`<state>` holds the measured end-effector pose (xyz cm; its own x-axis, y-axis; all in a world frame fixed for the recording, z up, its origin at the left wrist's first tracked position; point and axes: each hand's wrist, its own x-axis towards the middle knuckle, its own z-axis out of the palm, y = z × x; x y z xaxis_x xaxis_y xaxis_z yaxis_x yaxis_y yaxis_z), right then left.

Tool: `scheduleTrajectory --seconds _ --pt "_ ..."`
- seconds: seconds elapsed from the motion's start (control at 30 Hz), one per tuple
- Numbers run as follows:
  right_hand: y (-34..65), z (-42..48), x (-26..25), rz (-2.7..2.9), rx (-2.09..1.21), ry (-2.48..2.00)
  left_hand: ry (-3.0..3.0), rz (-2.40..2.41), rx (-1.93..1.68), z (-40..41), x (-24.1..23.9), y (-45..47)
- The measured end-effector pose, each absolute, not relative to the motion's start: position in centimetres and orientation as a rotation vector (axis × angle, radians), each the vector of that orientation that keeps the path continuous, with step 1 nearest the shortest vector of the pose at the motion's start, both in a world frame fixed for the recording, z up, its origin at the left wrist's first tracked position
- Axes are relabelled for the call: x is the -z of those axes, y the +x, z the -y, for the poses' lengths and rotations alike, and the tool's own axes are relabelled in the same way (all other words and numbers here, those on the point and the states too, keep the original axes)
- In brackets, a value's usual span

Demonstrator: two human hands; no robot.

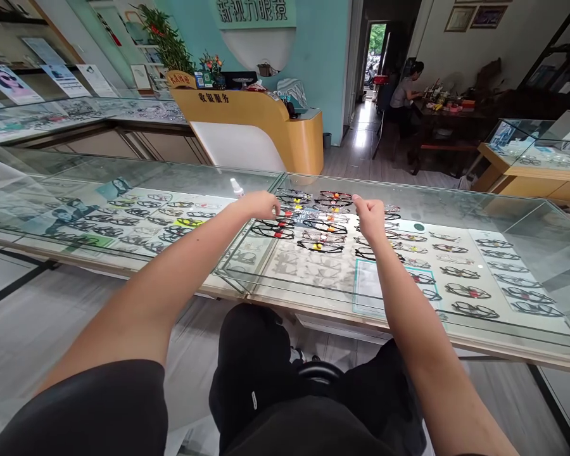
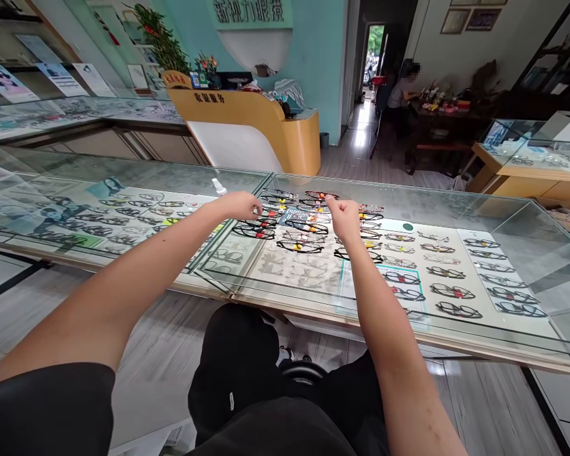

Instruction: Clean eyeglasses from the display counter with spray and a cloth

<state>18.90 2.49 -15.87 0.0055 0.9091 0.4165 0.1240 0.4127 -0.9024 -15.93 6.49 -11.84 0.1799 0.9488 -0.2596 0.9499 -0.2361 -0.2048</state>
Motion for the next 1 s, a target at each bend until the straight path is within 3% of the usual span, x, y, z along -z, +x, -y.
scheduleTrajectory --seconds 0.2,0.43,0.63,0.83,0.9,1.0 --pt "18.7 -2.1 15.8 1.451 -0.795 -0.952 2.377 -2.056 0.474 -8.2 12.1 -15.9" --pt "19.1 -3.2 16.2 1.452 -0.546 -0.990 2.386 -2.046 0.407 -9.2 13.3 -15.9" --pt "19.3 -3.8 16.7 1.430 -0.612 -0.989 2.405 -2.040 0.319 -8.8 13.9 -16.1" --pt "18.9 -3.6 16.7 1.404 -0.636 -0.935 2.409 -2.104 0.208 -7.9 11.6 -17.5" --pt "18.8 -3.4 16.7 1.407 -0.644 -0.932 2.372 -2.109 0.053 -7.7 10.6 -17.6" --pt "18.9 -3.0 16.4 1.435 -0.632 -0.936 2.175 -1.959 -0.455 -7.4 9.8 -16.4"
